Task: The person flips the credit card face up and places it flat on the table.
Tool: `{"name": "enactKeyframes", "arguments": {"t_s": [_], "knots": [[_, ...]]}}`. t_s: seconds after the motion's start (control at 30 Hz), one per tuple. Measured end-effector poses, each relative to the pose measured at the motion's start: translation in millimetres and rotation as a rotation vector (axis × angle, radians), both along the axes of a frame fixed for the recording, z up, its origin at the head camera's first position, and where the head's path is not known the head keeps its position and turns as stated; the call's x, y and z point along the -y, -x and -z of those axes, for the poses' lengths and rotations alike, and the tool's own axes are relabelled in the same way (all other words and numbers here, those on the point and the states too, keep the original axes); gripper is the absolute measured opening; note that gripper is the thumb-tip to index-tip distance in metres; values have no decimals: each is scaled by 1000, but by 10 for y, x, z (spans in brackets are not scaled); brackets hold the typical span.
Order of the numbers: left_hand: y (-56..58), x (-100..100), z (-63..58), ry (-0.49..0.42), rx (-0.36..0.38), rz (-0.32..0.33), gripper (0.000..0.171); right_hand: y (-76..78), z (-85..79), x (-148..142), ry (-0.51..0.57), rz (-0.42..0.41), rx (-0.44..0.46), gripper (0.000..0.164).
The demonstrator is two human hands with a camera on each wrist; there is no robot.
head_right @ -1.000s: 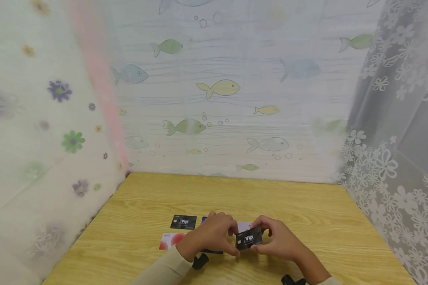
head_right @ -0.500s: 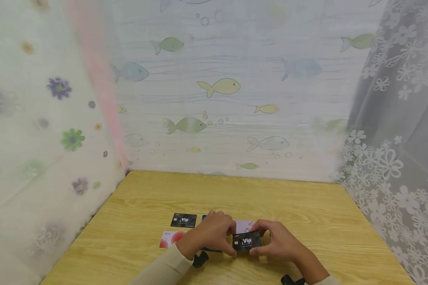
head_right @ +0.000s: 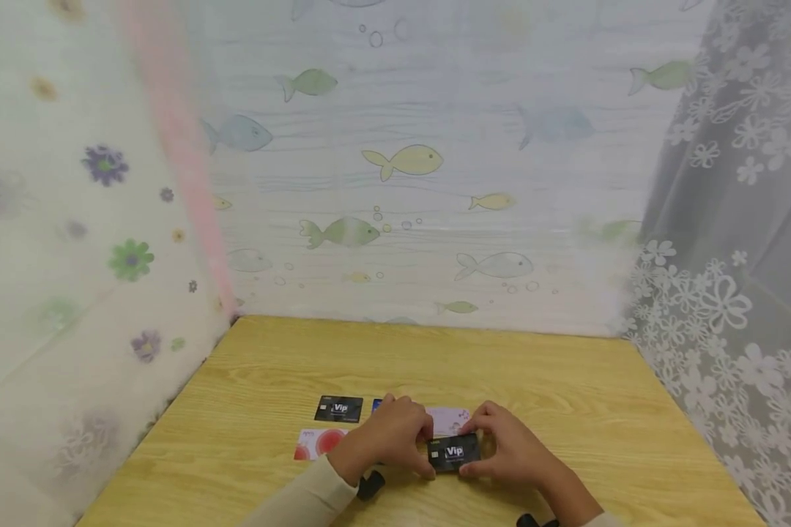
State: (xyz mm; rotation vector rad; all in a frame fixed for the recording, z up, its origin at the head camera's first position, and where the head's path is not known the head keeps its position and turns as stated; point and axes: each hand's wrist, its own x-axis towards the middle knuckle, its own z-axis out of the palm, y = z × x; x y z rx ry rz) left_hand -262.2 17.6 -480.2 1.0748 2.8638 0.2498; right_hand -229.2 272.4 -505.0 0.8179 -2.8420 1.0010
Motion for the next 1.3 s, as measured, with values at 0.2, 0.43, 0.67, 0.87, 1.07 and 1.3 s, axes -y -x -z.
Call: {"name": "enactKeyframes", "arguments": {"t_s": [0.2, 0.43, 0.67, 0.87, 1.07, 1.3], "knots": [[-11, -8, -6, 31, -6, -5, 41, -15, -31, 6, -96, 20, -8, 45], [26, -14, 14, 55, -12, -23, 44, -16, -74, -78, -150, 29, 45, 46], [5, -3, 18, 56, 7, -63, 44, -18, -92, -67, -104, -17, 98, 48], [5, -33, 33, 59, -45, -63, 44, 1, -163, -35, -190, 10, 106, 48], [-2, -67, 15, 77, -27, -59, 45, 6, -138, -43, -323, 30, 25, 47], [-14, -48, -28, 94, -3, -80, 45, -34, -136, -32, -291, 47, 10, 51]]}}
